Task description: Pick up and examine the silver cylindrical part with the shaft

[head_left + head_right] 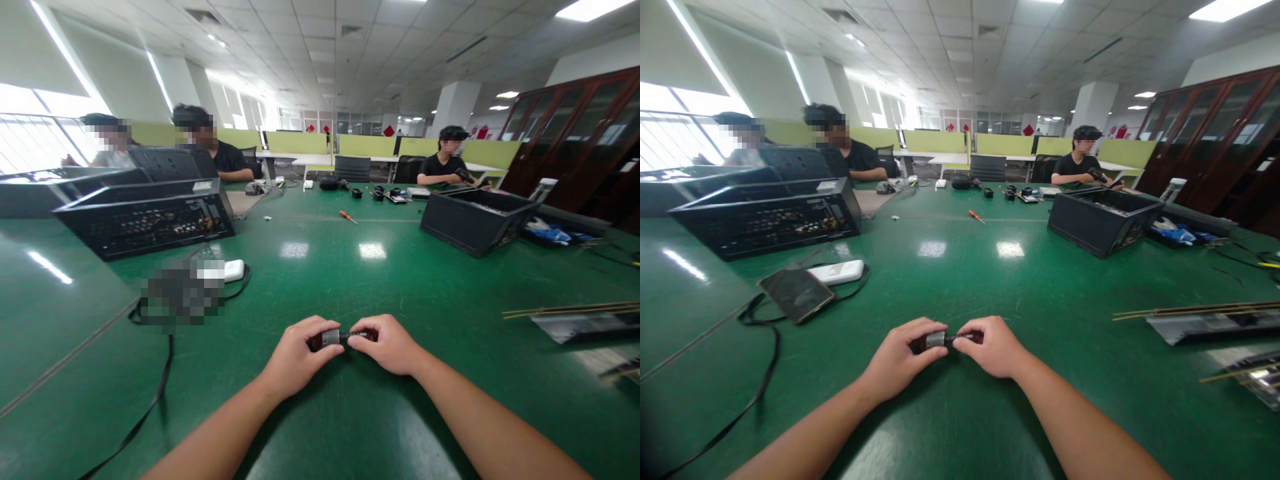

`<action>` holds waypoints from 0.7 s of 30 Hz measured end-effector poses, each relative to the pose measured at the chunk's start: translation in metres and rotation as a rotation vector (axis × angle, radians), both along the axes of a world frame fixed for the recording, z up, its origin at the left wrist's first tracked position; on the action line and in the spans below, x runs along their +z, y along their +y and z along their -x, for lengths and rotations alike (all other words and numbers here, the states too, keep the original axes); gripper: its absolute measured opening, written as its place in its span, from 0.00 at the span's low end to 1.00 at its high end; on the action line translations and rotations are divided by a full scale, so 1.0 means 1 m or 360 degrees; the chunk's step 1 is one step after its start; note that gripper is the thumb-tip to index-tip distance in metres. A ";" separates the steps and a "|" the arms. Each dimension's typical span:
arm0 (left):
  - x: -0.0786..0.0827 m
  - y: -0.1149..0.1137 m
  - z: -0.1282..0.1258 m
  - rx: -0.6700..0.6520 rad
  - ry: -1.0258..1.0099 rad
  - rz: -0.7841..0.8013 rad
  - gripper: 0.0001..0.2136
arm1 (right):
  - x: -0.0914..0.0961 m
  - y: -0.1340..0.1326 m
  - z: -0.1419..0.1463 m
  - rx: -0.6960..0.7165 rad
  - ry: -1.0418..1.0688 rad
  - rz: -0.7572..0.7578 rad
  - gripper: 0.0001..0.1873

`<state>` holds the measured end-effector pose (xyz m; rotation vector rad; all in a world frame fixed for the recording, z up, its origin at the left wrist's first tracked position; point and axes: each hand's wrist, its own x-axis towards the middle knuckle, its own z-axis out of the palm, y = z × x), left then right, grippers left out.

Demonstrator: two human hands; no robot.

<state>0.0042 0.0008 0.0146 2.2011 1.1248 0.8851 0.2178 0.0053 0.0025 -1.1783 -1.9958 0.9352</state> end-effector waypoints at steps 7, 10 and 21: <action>0.001 -0.001 0.000 0.0007 -0.0005 0.0002 0.12 | 0.001 0.000 -0.001 -0.0005 0.0011 0.0030 0.11; 0.001 -0.001 0.000 -0.0001 0.0003 0.0004 0.12 | 0.000 0.001 -0.002 0.0010 0.0022 0.0054 0.11; 0.000 0.000 0.001 0.0012 0.0009 -0.0032 0.12 | -0.003 0.002 -0.004 0.0032 0.0118 0.0162 0.10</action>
